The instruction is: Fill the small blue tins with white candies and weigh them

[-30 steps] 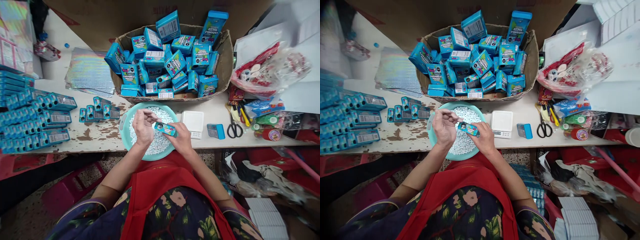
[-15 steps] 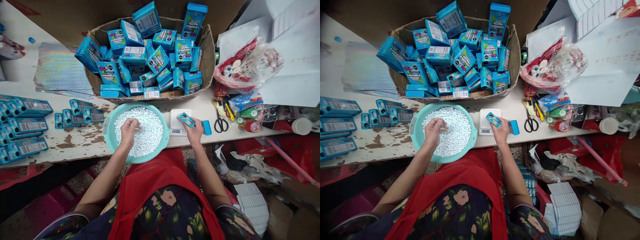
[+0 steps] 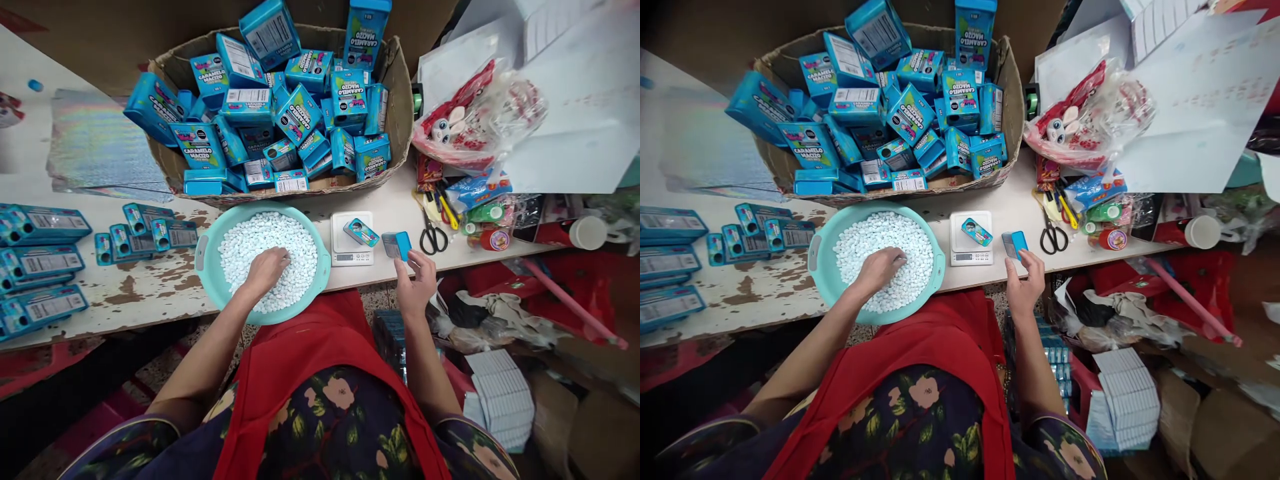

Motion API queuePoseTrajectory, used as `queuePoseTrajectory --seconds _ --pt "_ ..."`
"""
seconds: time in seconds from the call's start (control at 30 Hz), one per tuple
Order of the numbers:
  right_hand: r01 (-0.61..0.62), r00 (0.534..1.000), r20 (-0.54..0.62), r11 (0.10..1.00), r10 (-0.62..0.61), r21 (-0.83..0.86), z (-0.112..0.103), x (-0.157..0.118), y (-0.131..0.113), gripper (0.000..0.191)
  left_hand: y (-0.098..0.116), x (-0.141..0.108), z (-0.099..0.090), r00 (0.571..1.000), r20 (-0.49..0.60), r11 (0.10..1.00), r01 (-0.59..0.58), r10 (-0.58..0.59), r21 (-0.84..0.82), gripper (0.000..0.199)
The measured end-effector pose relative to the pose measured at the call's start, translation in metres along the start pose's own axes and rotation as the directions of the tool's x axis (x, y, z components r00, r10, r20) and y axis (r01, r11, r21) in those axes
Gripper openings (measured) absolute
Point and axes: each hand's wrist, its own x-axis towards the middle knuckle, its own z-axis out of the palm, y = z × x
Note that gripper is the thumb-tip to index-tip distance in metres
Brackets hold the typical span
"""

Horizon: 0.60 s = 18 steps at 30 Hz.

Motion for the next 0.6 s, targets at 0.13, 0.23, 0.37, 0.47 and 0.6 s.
queuePoseTrajectory --seconds 0.13,0.23,0.37,0.47,0.6 --pt "-0.060 0.998 -0.012 0.998 0.060 0.024 0.000 -0.008 0.005 0.028 -0.011 -0.004 0.000 0.997 -0.074 0.999 0.004 -0.007 -0.038 0.026" --pt "-0.085 0.996 0.012 0.996 0.085 0.007 0.004 -0.010 0.004 0.027 -0.018 -0.007 0.000 0.991 -0.131 0.995 -0.016 0.003 -0.097 0.027" --pt "-0.078 0.996 0.048 0.997 0.077 0.021 0.011 -0.011 0.002 0.027 -0.017 -0.004 -0.001 0.983 -0.182 0.971 -0.008 -0.036 -0.237 0.023" --pt "-0.077 0.994 0.074 0.997 0.075 0.024 0.013 -0.012 0.002 0.026 -0.008 0.000 -0.007 0.977 -0.201 0.921 -0.011 -0.073 -0.389 0.022" --pt "-0.089 0.992 0.095 0.996 0.087 0.017 0.009 -0.014 0.003 0.026 0.006 0.002 -0.020 0.982 -0.189 0.980 -0.058 0.022 -0.188 0.021"
